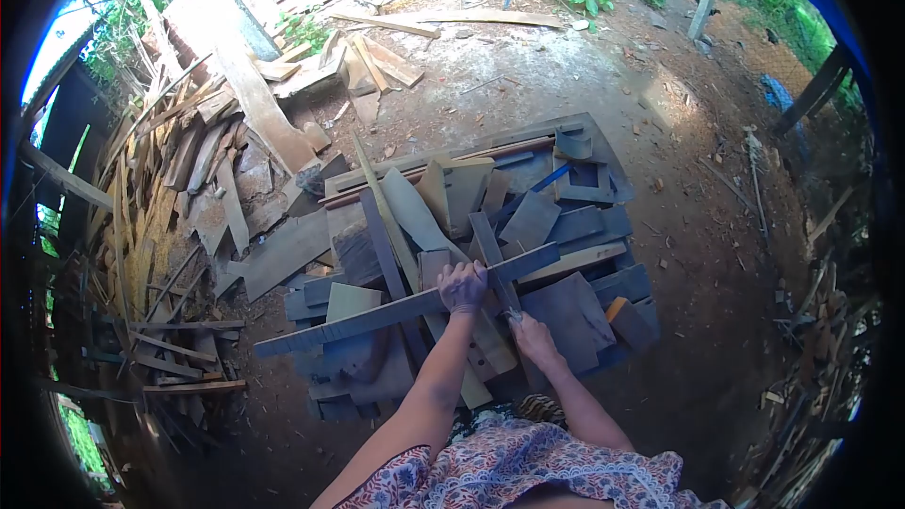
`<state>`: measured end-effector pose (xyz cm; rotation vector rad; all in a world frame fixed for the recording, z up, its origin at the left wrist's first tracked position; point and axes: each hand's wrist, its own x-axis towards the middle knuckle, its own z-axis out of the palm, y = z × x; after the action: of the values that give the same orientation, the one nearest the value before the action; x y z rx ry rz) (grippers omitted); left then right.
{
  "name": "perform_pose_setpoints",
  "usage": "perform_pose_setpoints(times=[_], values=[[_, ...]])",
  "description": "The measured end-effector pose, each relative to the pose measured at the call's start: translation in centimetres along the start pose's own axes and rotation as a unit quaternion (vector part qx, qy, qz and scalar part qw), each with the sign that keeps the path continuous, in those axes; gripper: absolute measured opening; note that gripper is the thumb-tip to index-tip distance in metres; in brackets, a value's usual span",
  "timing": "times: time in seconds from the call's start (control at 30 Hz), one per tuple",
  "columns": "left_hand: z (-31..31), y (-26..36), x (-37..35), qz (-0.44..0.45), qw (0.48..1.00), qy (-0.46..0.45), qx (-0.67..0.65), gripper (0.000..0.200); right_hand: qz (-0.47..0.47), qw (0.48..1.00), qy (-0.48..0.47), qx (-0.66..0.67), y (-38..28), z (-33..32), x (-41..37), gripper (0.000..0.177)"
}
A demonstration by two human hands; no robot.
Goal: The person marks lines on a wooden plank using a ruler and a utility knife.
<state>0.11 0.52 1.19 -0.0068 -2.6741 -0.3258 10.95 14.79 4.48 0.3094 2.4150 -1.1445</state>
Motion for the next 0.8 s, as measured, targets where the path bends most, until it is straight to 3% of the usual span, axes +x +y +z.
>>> perform_pose_setpoints(times=[0.17,0.37,0.47,0.8], values=[[-0.1,0.2,-0.1,-0.004,1.000,-0.010,-0.004,0.030,0.026,0.999,-0.012,-0.015,1.7,1.0,-3.5,0.036],[0.3,0.0,-0.1,0.008,1.000,0.015,-0.002,0.030,0.017,1.000,0.000,-0.018,0.3,0.2,0.2,0.037],[0.4,0.0,-0.2,0.009,1.000,0.013,0.005,0.030,0.022,1.000,0.001,-0.018,2.0,0.8,-3.0,0.035],[0.5,0.1,-0.2,0.014,1.000,-0.003,0.022,0.030,0.011,1.000,-0.007,-0.015,1.3,0.1,-2.5,0.033]])
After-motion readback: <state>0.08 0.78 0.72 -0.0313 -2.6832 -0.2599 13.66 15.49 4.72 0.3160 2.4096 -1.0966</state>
